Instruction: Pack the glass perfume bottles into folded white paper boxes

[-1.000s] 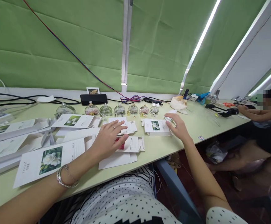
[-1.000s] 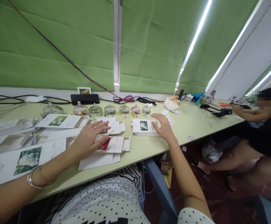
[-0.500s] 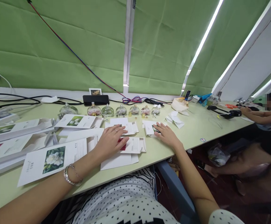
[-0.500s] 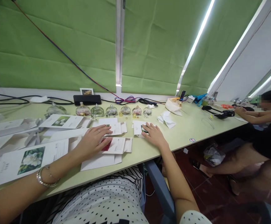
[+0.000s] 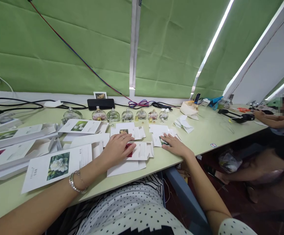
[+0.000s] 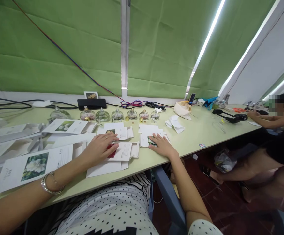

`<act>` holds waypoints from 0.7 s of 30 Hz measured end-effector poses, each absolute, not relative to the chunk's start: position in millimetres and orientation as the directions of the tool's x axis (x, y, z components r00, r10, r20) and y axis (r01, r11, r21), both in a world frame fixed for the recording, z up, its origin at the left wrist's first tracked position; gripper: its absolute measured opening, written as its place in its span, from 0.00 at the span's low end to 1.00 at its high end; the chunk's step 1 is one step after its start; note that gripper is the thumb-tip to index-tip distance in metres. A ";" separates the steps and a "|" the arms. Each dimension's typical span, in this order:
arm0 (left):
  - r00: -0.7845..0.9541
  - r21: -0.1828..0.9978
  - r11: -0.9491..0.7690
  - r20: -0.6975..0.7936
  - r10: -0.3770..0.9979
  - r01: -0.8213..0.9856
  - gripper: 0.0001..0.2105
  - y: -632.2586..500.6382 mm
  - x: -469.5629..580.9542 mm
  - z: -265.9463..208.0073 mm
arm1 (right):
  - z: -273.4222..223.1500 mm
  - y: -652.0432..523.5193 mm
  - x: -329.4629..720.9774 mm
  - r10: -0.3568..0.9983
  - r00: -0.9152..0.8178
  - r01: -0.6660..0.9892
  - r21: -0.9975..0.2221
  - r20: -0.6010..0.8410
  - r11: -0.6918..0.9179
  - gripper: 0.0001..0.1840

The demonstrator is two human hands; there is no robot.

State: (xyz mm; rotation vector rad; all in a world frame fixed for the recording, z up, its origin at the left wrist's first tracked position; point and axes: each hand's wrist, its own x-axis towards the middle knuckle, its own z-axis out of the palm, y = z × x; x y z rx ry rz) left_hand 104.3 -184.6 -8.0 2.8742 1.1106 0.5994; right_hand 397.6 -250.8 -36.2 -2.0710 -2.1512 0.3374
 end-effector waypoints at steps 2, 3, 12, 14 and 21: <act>0.695 0.135 -0.745 0.282 0.661 0.654 0.19 -184.8 104.7 -10.5 | -37.1 -246.9 396.5 0.999 -0.030 0.966 -0.260 -0.043 0.018 0.34; 0.705 0.132 -0.743 0.243 0.666 0.656 0.19 -185.0 104.8 -12.0 | -37.5 -244.9 395.9 0.999 -0.021 0.965 -0.262 -0.029 0.012 0.34; 0.715 0.152 -0.736 0.174 0.677 0.660 0.21 -185.5 104.9 -19.0 | -46.3 -238.7 417.8 0.977 0.203 0.961 -0.201 0.061 -0.188 0.28; 0.708 0.159 -0.735 0.198 0.678 0.660 0.21 -185.5 104.7 -17.1 | -48.8 -238.9 423.1 0.960 0.250 0.956 -0.191 0.126 -0.224 0.25; 0.633 0.358 -0.730 0.364 0.683 0.582 0.23 -185.1 96.3 5.7 | -34.7 -253.3 391.1 0.817 0.120 0.979 -0.204 0.564 -0.003 0.25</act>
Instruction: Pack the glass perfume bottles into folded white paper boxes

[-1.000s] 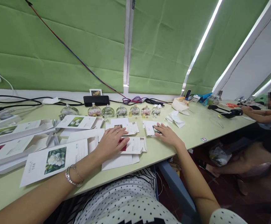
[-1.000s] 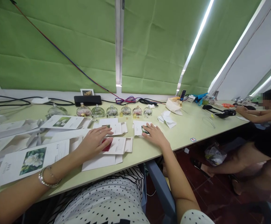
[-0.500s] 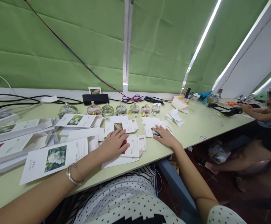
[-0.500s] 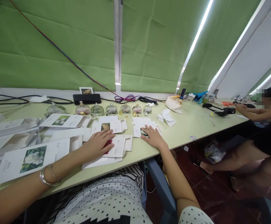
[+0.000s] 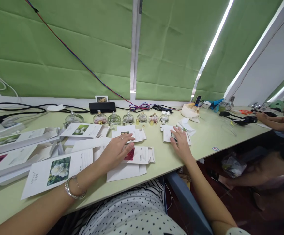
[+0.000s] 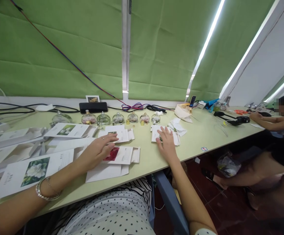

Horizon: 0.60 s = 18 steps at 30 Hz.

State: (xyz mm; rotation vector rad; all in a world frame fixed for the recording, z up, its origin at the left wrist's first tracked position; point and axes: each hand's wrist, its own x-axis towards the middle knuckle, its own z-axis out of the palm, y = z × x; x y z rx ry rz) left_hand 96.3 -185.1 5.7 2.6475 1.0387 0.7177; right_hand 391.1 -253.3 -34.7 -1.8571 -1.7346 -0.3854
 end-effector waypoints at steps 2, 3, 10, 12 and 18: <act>0.567 0.399 -0.732 0.464 0.680 0.552 0.23 -182.7 92.2 11.7 | -22.4 -262.4 366.6 0.812 -0.078 0.960 -0.177 0.578 0.218 0.25; 0.529 0.412 -0.732 0.509 0.679 0.543 0.22 -181.3 90.3 14.2 | -15.8 -266.5 352.9 0.808 -0.188 0.936 -0.149 0.559 0.320 0.25; 0.346 0.483 -0.717 0.648 0.679 0.503 0.19 -174.9 82.3 21.4 | 2.1 -271.2 271.9 0.733 -0.633 0.754 -0.016 0.249 0.656 0.32; 0.341 0.482 -0.719 0.654 0.676 0.501 0.19 -173.4 82.1 20.7 | -3.9 -269.5 262.4 0.711 -0.680 0.722 -0.007 0.180 0.692 0.28; 0.388 0.457 -0.720 0.625 0.677 0.522 0.19 -171.6 83.3 16.9 | -6.7 -277.0 272.9 0.732 -0.670 0.731 -0.060 0.126 0.679 0.18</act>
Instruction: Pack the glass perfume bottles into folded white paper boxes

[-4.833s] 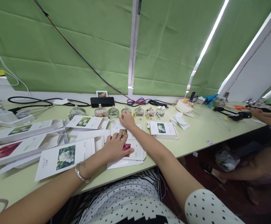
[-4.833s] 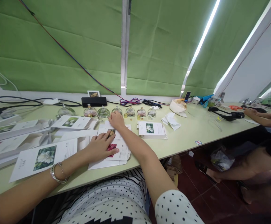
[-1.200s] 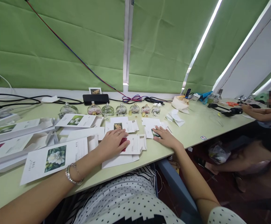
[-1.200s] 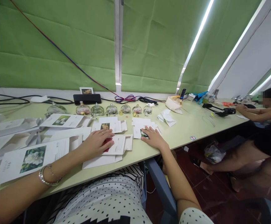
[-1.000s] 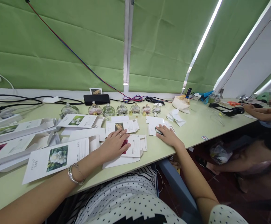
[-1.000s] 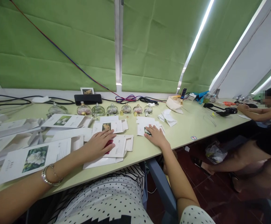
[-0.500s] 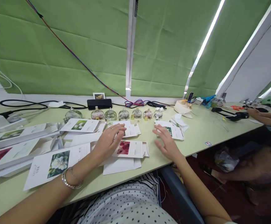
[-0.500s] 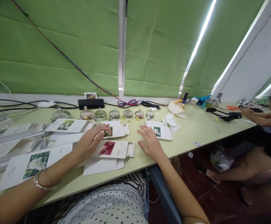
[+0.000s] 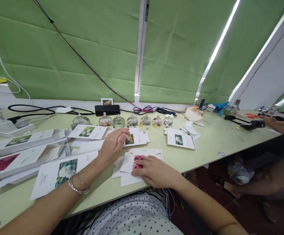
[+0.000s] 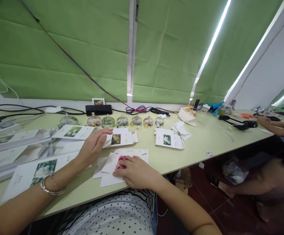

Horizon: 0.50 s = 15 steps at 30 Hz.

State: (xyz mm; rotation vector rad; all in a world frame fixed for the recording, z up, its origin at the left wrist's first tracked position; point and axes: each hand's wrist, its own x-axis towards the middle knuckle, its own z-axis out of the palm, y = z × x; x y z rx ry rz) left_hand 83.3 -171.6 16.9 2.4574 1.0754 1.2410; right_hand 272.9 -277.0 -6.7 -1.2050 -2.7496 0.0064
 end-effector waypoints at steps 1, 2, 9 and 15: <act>0.399 0.446 -0.722 0.619 0.676 0.529 0.19 -171.7 83.4 16.5 | -4.4 -278.7 278.9 0.752 -0.650 0.748 -0.082 0.114 0.659 0.18; 0.411 0.432 -0.723 0.614 0.674 0.540 0.19 -171.7 83.5 16.2 | -2.1 -280.2 285.4 0.776 -0.623 0.769 -0.103 0.101 0.630 0.17; 0.540 0.253 -0.738 0.542 0.643 0.625 0.17 -173.1 86.6 10.4 | 5.3 -284.7 321.5 0.936 -0.351 0.927 -0.143 -0.007 0.346 0.11; 0.764 0.109 -0.869 0.433 0.478 0.482 0.14 -187.8 94.7 0.4 | 8.2 -283.0 325.6 0.967 -0.255 0.962 -0.107 -0.016 0.252 0.08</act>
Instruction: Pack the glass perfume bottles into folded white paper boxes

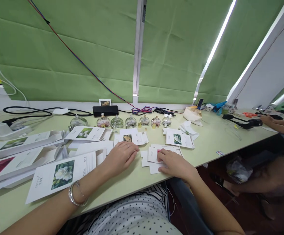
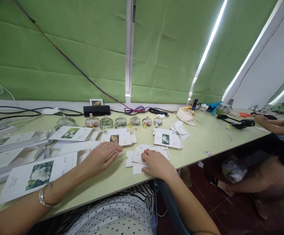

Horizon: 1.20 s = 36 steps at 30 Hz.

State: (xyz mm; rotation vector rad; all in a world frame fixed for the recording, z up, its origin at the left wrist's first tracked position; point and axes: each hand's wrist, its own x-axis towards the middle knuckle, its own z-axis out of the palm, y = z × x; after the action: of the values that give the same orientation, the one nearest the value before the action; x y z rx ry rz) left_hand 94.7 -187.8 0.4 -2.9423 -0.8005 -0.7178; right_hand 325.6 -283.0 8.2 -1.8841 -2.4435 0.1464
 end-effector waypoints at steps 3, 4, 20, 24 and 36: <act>0.821 0.079 -0.885 0.342 0.457 0.459 0.15 -193.1 98.6 -2.9 | 9.9 -281.5 330.6 0.982 -0.183 0.981 -0.075 -0.035 0.180 0.03; 0.825 0.073 -0.881 0.320 0.465 0.468 0.15 -193.4 99.2 -3.5 | 10.2 -281.4 333.3 0.988 -0.148 0.988 -0.061 -0.043 0.145 0.02; 0.739 0.163 -0.791 0.286 0.610 0.590 0.17 -185.3 98.1 -6.0 | 8.3 -280.7 348.5 0.546 -0.199 0.978 0.129 0.814 0.165 0.13; 0.582 0.419 -0.699 0.388 0.715 0.580 0.18 -184.7 94.4 3.1 | 2.8 -286.1 313.3 0.276 -0.352 0.866 0.199 0.894 0.459 0.14; 0.815 0.368 -0.815 0.207 0.541 0.447 0.17 -193.9 94.7 7.2 | -19.8 -282.0 272.8 0.547 -0.545 0.714 0.009 0.635 0.700 0.09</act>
State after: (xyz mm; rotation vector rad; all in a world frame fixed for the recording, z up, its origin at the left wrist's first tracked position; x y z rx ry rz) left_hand 94.7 -193.9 7.2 -3.2816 -0.9171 -0.5342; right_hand 272.8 -282.0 -19.8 -0.9591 -2.2949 -0.3558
